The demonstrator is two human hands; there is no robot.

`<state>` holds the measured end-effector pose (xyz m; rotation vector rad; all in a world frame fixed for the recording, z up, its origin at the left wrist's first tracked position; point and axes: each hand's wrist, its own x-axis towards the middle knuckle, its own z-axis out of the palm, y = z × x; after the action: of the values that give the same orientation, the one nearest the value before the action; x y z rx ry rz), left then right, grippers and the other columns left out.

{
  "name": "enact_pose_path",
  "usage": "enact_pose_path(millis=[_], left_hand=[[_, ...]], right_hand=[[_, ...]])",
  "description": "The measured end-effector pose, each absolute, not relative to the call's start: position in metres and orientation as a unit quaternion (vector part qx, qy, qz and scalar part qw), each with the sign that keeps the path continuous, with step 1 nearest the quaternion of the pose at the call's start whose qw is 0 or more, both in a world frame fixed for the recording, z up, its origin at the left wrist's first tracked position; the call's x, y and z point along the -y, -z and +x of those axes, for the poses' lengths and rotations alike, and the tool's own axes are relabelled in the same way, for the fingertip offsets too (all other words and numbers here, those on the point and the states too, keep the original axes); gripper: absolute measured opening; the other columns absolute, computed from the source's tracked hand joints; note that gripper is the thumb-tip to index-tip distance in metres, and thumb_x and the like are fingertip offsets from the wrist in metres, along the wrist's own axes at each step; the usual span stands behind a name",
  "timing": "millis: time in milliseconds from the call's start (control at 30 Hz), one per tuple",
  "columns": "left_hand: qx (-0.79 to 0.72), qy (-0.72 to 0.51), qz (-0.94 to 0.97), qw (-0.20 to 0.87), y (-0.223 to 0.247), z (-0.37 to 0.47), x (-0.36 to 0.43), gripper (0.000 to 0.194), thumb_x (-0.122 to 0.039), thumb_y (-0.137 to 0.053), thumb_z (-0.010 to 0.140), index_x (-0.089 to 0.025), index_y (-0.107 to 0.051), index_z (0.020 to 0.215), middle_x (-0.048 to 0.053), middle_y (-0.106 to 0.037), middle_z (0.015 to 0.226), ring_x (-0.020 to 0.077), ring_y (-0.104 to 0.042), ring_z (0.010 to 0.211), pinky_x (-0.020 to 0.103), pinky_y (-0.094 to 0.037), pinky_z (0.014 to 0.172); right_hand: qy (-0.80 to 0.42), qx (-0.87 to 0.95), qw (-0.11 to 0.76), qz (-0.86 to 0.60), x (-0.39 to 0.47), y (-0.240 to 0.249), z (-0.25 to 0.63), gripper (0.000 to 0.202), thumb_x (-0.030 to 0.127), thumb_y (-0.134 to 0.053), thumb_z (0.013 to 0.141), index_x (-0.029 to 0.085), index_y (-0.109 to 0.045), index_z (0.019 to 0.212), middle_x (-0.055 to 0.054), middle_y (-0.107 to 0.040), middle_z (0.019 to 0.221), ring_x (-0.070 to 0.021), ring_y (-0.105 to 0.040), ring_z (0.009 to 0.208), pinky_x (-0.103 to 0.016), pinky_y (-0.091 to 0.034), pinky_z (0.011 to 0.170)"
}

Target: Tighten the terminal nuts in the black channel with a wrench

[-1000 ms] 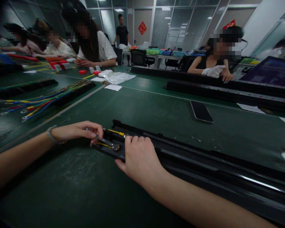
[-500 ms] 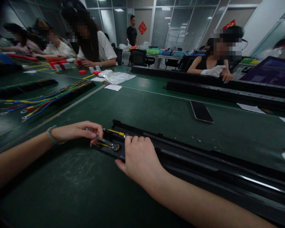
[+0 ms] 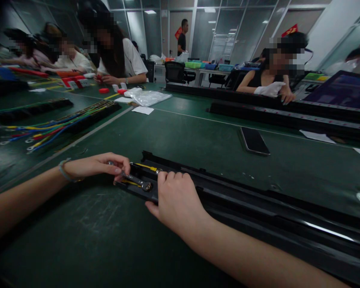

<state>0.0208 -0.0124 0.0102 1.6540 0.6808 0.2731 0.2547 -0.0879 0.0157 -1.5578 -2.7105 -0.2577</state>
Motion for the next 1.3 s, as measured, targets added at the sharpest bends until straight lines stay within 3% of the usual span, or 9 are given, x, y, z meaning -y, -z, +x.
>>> enact_pose_path(millis=[1300], left_hand=[[-0.296,-0.117,0.725,0.610,-0.0118,0.0211,0.0130,0.011,-0.020,-0.048,0.083,-0.013,-0.056,0.086,0.001,-0.053,0.070,0.0128,-0.051,0.065,0.023,-0.042,0.061]], right_hand=[[0.082,0.865,-0.010,-0.494,0.0884,-0.0176,0.2540,0.047,0.055,-0.040,0.071,0.013,-0.052,0.089,-0.011,-0.057,0.076,-0.0221,-0.052,0.069,-0.034,-0.037,0.062]])
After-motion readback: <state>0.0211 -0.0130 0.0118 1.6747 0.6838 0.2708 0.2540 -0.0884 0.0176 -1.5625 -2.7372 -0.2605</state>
